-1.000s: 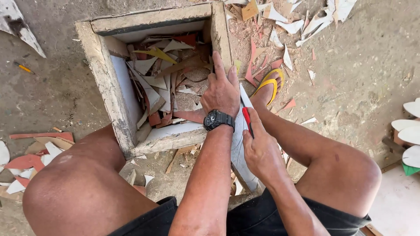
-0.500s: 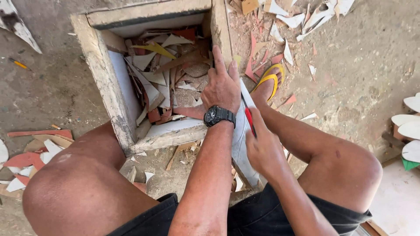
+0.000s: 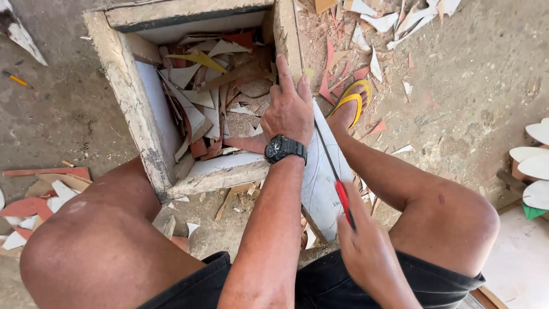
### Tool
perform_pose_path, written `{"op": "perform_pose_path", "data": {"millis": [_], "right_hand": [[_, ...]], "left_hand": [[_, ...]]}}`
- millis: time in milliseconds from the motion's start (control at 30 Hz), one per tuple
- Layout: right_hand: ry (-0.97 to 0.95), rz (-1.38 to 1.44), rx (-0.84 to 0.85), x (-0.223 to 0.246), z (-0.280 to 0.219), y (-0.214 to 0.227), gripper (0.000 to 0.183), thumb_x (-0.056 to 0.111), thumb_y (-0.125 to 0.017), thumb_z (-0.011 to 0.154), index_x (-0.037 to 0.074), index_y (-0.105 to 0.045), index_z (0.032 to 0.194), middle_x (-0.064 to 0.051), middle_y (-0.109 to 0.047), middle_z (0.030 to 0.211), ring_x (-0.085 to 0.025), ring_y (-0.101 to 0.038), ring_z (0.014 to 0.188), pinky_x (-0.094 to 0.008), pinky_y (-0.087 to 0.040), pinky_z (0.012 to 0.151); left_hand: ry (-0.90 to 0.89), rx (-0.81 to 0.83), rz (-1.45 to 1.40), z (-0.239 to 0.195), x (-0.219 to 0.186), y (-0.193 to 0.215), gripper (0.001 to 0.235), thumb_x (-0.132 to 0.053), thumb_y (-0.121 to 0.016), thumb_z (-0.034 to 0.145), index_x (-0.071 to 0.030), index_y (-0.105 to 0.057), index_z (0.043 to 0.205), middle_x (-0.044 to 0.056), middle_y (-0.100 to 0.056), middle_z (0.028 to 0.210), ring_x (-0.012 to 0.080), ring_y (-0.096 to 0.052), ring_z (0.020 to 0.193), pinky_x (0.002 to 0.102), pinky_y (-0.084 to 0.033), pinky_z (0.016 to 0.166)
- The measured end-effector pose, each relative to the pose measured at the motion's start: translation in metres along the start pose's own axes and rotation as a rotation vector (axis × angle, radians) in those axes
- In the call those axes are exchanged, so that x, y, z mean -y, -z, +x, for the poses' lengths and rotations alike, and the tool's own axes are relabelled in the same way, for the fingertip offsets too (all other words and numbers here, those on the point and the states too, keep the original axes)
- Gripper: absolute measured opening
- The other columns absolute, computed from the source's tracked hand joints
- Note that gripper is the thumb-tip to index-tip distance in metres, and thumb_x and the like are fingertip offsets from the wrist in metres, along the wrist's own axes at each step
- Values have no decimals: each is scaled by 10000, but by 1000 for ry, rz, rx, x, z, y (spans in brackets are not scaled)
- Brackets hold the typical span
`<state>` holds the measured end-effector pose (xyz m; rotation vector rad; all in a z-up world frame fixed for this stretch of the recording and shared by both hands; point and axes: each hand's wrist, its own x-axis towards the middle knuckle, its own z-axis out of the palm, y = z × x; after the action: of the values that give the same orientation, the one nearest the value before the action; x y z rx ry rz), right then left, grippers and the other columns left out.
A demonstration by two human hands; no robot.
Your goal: A person uses a utility knife to cut out a specific shape from a sheet of material, following a drawn outline while sitting on the floor.
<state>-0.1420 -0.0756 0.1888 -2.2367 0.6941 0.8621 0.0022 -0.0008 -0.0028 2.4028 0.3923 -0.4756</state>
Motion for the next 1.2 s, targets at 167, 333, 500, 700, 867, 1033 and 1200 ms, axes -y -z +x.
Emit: {"op": "perform_pose_path", "data": {"millis": [167,333,500,700,867,1033,1200], "right_hand": [[27,-74,21,30,84,-12,660,187,-421,938,185,-317,1590,-213,-542,1476,-465,-563,1277,-571,-442,1034],[-27,-90,46,31,82,-16,662,208,-401,974,214,-282,1626,-283,-502,1488,-521,-524,1300,-643,-407,1084],[145,-53,-86,12,67,-21,713,205,-455,957,148,-254,1638,-357,-528,1375,-583,-509,1247,-672,-418,1037],[61,-80,-7,14,64,-31,673,153,-391,1019,212,-182,1656,-304,-534,1403,-545,-522,1293,-674,-460,1065],[162,-59,-37,-9,69,-41,682,151,-376,1005,205,-164,1651,-349,-518,1370,-601,-508,1259,-716,-446,1023],[165,-47,-39,-15,71,-43,690,170,-366,1002,228,-153,1655,-334,-505,1392,-565,-490,1306,-676,-443,1068],[180,-89,-22,-17,76,-41,699,185,-388,1000,214,-147,1655,-351,-464,1456,-569,-427,1365,-680,-375,1123]], "left_hand": [[-26,-25,-65,1,-2,6,622,-491,-317,1081,-250,-108,1615,108,-657,961,264,-729,683,407,-603,589],[-38,-71,-76,-3,3,-3,623,-487,-356,1099,-262,-117,1629,80,-650,909,237,-729,665,370,-614,626],[-39,-43,-119,-1,3,-4,618,-494,-333,1103,-270,-102,1630,77,-654,920,213,-711,662,348,-589,598],[-64,-49,-193,-1,7,6,627,-493,-359,1083,-225,-186,1623,155,-646,1057,224,-695,753,348,-565,639],[-333,-142,-47,-21,29,14,619,-393,-429,1083,-208,-192,1624,231,-557,1260,311,-677,998,442,-544,829],[-438,-1,202,-67,47,49,637,-346,-493,1043,-248,-242,1620,280,-400,1509,383,-572,1272,532,-516,954],[-559,190,403,-91,44,45,781,-110,-635,936,-145,-239,1608,340,-161,1619,468,-321,1456,644,-427,1036]]}}
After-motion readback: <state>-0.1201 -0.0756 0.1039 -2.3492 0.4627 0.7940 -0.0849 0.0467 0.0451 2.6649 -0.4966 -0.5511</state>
